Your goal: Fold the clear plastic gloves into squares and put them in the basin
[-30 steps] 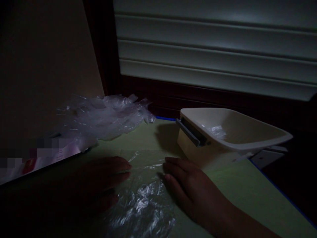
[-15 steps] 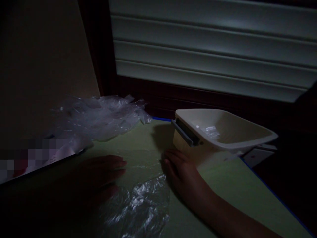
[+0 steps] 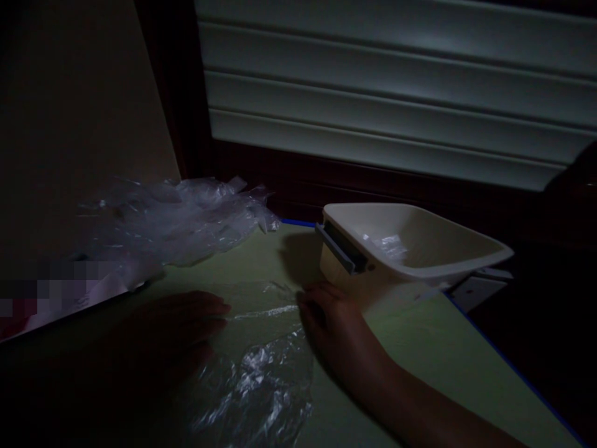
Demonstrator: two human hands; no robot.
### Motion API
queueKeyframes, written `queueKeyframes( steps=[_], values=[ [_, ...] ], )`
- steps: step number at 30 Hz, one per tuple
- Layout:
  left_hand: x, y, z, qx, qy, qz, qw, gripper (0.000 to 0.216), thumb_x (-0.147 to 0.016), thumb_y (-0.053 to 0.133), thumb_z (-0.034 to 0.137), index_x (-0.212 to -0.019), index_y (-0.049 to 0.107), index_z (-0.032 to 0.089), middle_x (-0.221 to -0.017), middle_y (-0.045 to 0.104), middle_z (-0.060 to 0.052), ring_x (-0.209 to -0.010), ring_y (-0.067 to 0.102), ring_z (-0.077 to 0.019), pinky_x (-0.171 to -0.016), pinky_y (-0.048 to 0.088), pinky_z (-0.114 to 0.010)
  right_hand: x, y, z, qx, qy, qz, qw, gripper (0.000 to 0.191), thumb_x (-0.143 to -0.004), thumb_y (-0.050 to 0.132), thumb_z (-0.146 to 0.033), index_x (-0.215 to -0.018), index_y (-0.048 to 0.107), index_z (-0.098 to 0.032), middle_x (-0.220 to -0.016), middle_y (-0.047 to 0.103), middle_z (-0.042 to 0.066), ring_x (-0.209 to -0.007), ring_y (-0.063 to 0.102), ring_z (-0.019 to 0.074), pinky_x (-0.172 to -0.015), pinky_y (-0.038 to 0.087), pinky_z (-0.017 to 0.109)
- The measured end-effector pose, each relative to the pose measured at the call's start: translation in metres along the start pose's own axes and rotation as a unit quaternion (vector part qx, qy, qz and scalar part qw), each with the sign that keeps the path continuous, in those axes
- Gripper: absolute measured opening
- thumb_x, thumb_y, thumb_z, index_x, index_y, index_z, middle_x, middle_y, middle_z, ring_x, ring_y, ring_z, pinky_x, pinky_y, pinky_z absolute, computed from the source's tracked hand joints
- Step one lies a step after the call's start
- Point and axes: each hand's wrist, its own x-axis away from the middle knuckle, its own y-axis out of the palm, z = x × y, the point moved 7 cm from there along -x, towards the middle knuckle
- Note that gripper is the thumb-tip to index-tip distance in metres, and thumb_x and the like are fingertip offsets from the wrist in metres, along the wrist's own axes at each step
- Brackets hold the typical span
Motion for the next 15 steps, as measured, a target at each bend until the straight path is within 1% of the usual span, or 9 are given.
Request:
queueKeyframes(
  steps=[4, 6, 10, 15],
  values=[
    [0.0004, 0.002, -0.0032, 0.017, -0.012, -0.001, 1.0, 0.033, -0.093, 0.031, 0.03, -0.085, 0.061, 0.017, -0.098, 0.064, -0.006, -0.093, 0.057, -0.0206, -0.083, 0.046, -0.035, -0.0014, 0.0003, 0.0021, 0.012, 0.016, 0.013, 1.0, 0.015, -0.083, 0.048, -0.016, -0.086, 0.063, -0.016, -0.085, 0.066, 0.009, -0.075, 0.061, 0.0195, -0.069, 0.05, 0.034],
    [0.0008, 0.0036, -0.0039, 0.025, -0.011, -0.008, 1.0, 0.033, -0.093, 0.032, 0.03, -0.084, 0.06, 0.016, -0.097, 0.064, -0.006, -0.092, 0.057, -0.0204, -0.082, 0.047, -0.035, -0.0022, 0.0023, 0.0022, 0.014, 0.014, 0.009, 1.0, 0.016, -0.083, 0.049, -0.018, -0.088, 0.064, -0.016, -0.089, 0.066, 0.01, -0.079, 0.062, 0.0205, -0.072, 0.05, 0.035],
    [0.0024, 0.0052, -0.0044, 0.02, -0.007, -0.016, 1.0, 0.028, -0.092, 0.034, 0.028, -0.088, 0.06, 0.018, -0.099, 0.064, -0.006, -0.093, 0.057, -0.021, -0.084, 0.046, -0.035, -0.0029, 0.0044, 0.0031, 0.005, 0.017, 0.009, 1.0, 0.018, -0.082, 0.05, -0.016, -0.087, 0.067, -0.016, -0.092, 0.068, 0.009, -0.083, 0.063, 0.0209, -0.076, 0.049, 0.034],
    [0.0029, 0.0033, -0.0034, 0.018, -0.002, -0.005, 1.0, 0.028, -0.093, 0.032, 0.029, -0.087, 0.058, 0.018, -0.098, 0.064, -0.005, -0.092, 0.057, -0.0194, -0.084, 0.045, -0.033, -0.0019, 0.0044, 0.0041, -0.016, 0.026, 0.015, 0.999, 0.017, -0.08, 0.051, -0.014, -0.084, 0.067, -0.017, -0.092, 0.069, 0.008, -0.082, 0.064, 0.0202, -0.073, 0.05, 0.033]
  ],
)
